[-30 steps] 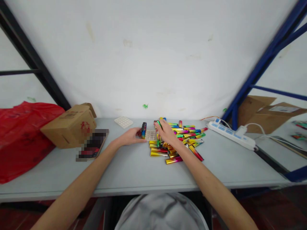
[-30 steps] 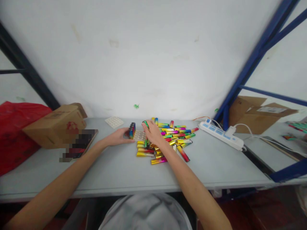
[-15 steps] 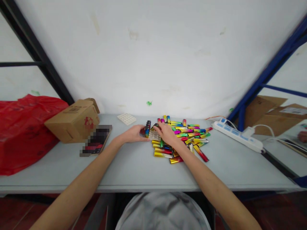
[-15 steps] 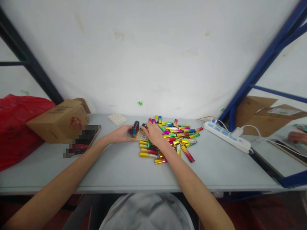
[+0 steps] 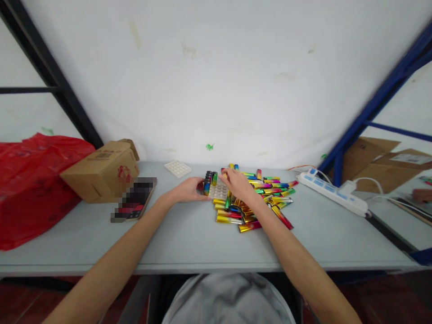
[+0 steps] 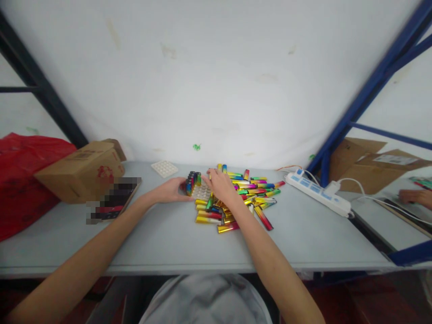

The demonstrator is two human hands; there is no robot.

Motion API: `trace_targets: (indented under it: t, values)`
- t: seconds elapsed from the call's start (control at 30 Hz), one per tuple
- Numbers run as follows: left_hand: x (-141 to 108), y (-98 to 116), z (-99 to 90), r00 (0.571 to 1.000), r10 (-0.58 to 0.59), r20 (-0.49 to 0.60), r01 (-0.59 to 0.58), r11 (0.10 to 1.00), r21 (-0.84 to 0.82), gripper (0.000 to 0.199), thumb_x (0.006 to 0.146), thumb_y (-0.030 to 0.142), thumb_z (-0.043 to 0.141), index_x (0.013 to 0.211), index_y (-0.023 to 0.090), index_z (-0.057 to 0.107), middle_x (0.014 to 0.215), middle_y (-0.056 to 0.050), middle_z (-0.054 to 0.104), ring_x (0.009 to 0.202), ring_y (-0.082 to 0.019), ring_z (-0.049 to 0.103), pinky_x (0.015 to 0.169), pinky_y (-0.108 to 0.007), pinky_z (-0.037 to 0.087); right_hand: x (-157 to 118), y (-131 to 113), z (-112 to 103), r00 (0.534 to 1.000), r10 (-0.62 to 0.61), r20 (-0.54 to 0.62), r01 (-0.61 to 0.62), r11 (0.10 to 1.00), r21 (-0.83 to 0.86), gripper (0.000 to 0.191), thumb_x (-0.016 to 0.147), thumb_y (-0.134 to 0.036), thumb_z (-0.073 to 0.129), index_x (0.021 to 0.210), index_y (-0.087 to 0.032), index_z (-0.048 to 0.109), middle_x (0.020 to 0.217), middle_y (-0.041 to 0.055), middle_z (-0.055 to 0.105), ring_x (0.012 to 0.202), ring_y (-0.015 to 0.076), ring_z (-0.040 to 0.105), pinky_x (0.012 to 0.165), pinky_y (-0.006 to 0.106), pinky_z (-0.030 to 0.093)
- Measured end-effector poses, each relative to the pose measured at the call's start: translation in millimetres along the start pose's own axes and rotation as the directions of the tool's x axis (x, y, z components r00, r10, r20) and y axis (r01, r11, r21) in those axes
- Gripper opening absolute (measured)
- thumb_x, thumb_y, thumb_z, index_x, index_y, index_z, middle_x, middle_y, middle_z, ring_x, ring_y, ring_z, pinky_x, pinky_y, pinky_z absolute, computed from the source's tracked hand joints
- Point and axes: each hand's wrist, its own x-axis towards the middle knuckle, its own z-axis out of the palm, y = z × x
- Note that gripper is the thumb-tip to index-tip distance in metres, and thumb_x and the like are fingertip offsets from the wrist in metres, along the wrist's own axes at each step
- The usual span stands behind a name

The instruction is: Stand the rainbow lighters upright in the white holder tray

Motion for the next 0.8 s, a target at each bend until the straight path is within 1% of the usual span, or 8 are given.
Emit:
trace_targets:
  t: [0.07,0.17,0.27,0.37,0.5,0.63,0.7,0.8]
  values:
    - [-0.4,1.5,-0.7,1.0,-0.007,0.006,0.007,1.0,-0.001,0.062,0.067,0.071,0.082,0.097,0.017,0.073,0.088,-0.005,0.077,0.077,-0.026,0.068,0.069,-0.032,0.05,-11.8,1.4,-17.6,0.998,0.047,0.038,-0.047,0.999,-0.014,0.031,0.115,-0.041,0.048,0.127,-0.018,0.066,0.114,0.0161,0.078,0.105,0.0303,0.073,0.094,0.039,0.051]
    - [-0.8,3.6,-2.0,1.0,-0.017,0.017,0.017,1.0,0.004,0.065,0.066,0.073,0.082,0.098,0.018,0.073,0.088,-0.005,0.077,0.078,-0.026,0.068,0.069,-0.032,0.049,-26.2,-2.9,-36.7,0.979,0.093,0.183,-0.077,0.993,-0.091,0.039,0.112,-0.049,0.055,0.134,-0.018,0.065,0.105,0.0144,0.079,0.104,0.032,0.074,0.093,0.038,0.051]
    - [-1.0,5.2,-3.5,1.0,-0.015,0.025,0.015,1.0,0.02,0.065,0.067,0.074,0.08,0.098,0.017,0.073,0.09,-0.006,0.076,0.08,-0.027,0.068,0.07,-0.032,0.049,-32.4,-12.4,-42.1,0.94,0.096,0.328,-0.052,0.989,-0.14,0.05,0.107,-0.056,0.062,0.138,-0.017,0.065,0.109,0.016,0.079,0.108,0.0344,0.073,0.094,0.04,0.052]
    - [-0.9,6.0,-3.9,1.0,-0.009,0.025,0.008,1.0,0.028,0.065,0.068,0.074,0.08,0.098,0.017,0.073,0.089,-0.006,0.076,0.08,-0.027,0.067,0.07,-0.033,0.048,-32.6,-21.1,-38.5,0.925,0.084,0.371,-0.04,0.991,-0.127,0.05,0.105,-0.051,0.064,0.142,-0.017,0.065,0.114,0.0182,0.078,0.108,0.0351,0.073,0.093,0.041,0.052]
    - [0.1,3.0,-1.5,1.0,-0.007,0.018,0.007,1.0,0.007,0.064,0.068,0.073,0.08,0.098,0.017,0.074,0.088,-0.004,0.075,0.078,-0.026,0.067,0.068,-0.032,0.047,-29.4,-20.7,-28.9,0.948,0.065,0.311,-0.046,0.997,-0.07,0.044,0.103,-0.032,0.067,0.143,-0.012,0.064,0.119,0.02,0.077,0.113,0.0342,0.071,0.097,0.041,0.052]
    - [1.8,-3.5,1.6,1.0,0.003,0.019,-0.003,1.0,0.01,0.066,0.069,0.076,0.081,0.098,0.017,0.073,0.089,-0.005,0.076,0.078,-0.025,0.067,0.07,-0.032,0.049,-22.5,-5.7,-17.8,0.99,0.02,0.143,-0.03,0.997,0.066,0.035,0.106,-0.022,0.06,0.139,-0.01,0.066,0.128,0.0201,0.073,0.123,0.0301,0.067,0.108,0.04,0.048]
    - [2.3,-6.0,2.2,1.0,0.008,0.023,-0.009,1.0,0.013,0.065,0.07,0.075,0.081,0.099,0.017,0.073,0.09,-0.005,0.076,0.079,-0.025,0.067,0.07,-0.032,0.049,-17.9,2.7,-13.4,0.999,0.031,0.044,-0.037,0.988,0.147,0.033,0.106,-0.02,0.06,0.137,-0.013,0.067,0.124,0.0172,0.074,0.118,0.0274,0.068,0.107,0.04,0.049]
    - [2.3,-7.5,2.1,1.0,0.003,0.026,-0.003,1.0,0.005,0.064,0.07,0.073,0.082,0.1,0.017,0.073,0.091,-0.005,0.076,0.079,-0.025,0.068,0.07,-0.032,0.049,-11.9,10.6,-9.3,0.994,0.091,-0.067,-0.068,0.954,0.291,0.028,0.099,-0.02,0.071,0.127,-0.018,0.072,0.109,0.0101,0.078,0.106,0.0253,0.071,0.101,0.039,0.051]
